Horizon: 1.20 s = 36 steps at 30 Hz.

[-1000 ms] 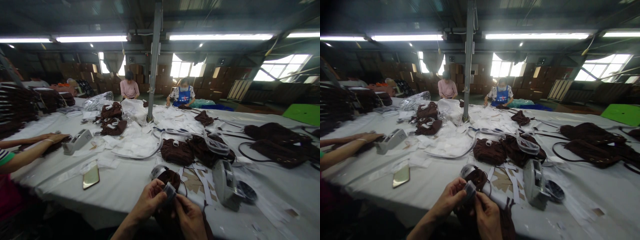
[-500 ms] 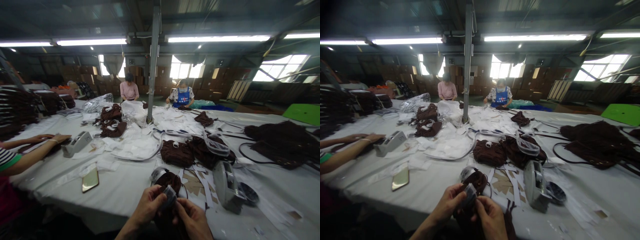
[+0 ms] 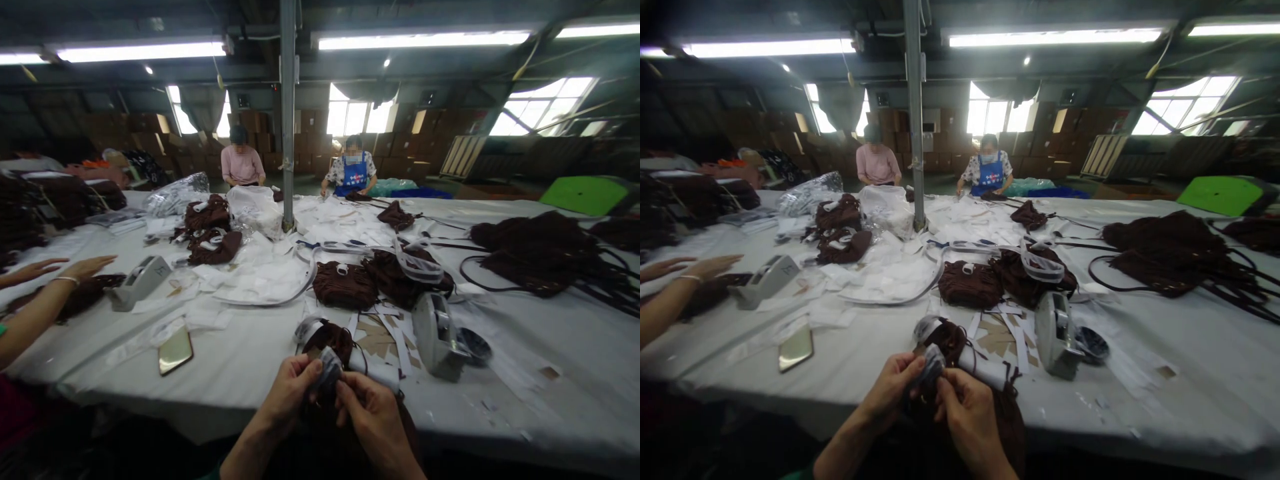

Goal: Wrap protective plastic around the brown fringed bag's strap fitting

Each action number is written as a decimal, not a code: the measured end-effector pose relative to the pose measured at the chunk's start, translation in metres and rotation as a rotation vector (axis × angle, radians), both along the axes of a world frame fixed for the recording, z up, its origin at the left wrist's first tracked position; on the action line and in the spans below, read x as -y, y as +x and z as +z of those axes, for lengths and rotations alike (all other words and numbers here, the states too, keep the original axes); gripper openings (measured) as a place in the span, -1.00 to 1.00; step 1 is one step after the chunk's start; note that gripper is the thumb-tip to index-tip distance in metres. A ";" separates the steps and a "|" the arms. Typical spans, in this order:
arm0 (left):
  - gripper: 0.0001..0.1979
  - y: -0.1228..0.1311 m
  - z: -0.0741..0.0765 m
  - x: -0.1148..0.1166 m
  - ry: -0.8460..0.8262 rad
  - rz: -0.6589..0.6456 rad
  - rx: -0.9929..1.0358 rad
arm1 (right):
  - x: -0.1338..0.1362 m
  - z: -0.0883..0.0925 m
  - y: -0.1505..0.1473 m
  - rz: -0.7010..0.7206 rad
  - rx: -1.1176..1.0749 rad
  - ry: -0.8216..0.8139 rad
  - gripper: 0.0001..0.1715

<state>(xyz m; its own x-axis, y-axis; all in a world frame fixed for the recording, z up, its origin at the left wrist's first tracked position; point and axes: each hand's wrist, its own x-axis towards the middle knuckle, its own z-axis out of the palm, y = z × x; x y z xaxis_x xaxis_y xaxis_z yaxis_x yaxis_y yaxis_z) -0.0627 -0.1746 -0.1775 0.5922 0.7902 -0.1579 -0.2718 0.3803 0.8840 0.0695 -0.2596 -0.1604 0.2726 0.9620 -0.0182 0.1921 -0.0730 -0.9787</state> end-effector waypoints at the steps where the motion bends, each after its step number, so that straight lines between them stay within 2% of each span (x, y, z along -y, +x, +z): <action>1: -0.54 -0.001 0.000 0.000 -0.015 0.013 0.003 | 0.003 -0.001 0.000 0.016 0.022 0.026 -0.72; 2: -0.54 -0.003 0.001 -0.001 -0.033 0.023 0.008 | 0.007 -0.002 0.000 0.042 0.046 0.069 -0.71; 5: -0.56 -0.005 0.002 -0.002 -0.079 0.010 0.020 | 0.015 -0.007 0.004 0.131 0.180 0.276 -0.48; 6: -0.56 -0.006 0.002 -0.002 -0.084 -0.009 0.022 | 0.017 -0.009 0.006 0.147 0.257 0.365 -0.47; 9: -0.57 -0.006 0.000 0.002 -0.076 -0.066 0.016 | 0.017 -0.013 0.012 0.147 0.510 0.616 -0.58; 11: -0.57 -0.007 -0.002 0.005 -0.048 -0.062 -0.016 | 0.016 -0.013 0.013 0.122 0.645 0.705 -0.65; 14: -0.54 -0.008 -0.004 0.011 0.030 -0.057 -0.113 | 0.018 -0.011 0.009 0.000 0.813 0.656 -0.77; 16: -0.54 -0.009 -0.004 0.016 0.084 -0.073 -0.163 | 0.020 -0.010 0.006 -0.089 0.805 0.591 -0.81; 18: -0.57 -0.008 -0.004 0.021 0.125 -0.065 -0.175 | 0.022 -0.010 0.003 -0.126 0.668 0.530 -0.84; 22: -0.59 -0.004 -0.004 0.030 0.171 -0.037 -0.182 | 0.024 -0.008 0.001 -0.106 0.297 0.326 -0.85; 25: -0.62 -0.001 -0.005 0.032 0.208 -0.056 -0.169 | 0.022 -0.007 0.000 -0.126 0.144 0.211 -0.84; 31: -0.68 0.002 -0.004 0.033 0.314 0.002 -0.219 | 0.014 -0.017 -0.003 -0.149 -0.053 0.103 -0.74; 34: -0.68 0.004 -0.001 0.038 0.322 0.051 -0.267 | 0.009 -0.023 -0.006 -0.221 -0.155 0.113 -0.44; 36: -0.68 0.005 0.003 0.042 0.337 0.081 -0.270 | 0.006 -0.022 -0.007 -0.235 -0.141 0.129 -0.37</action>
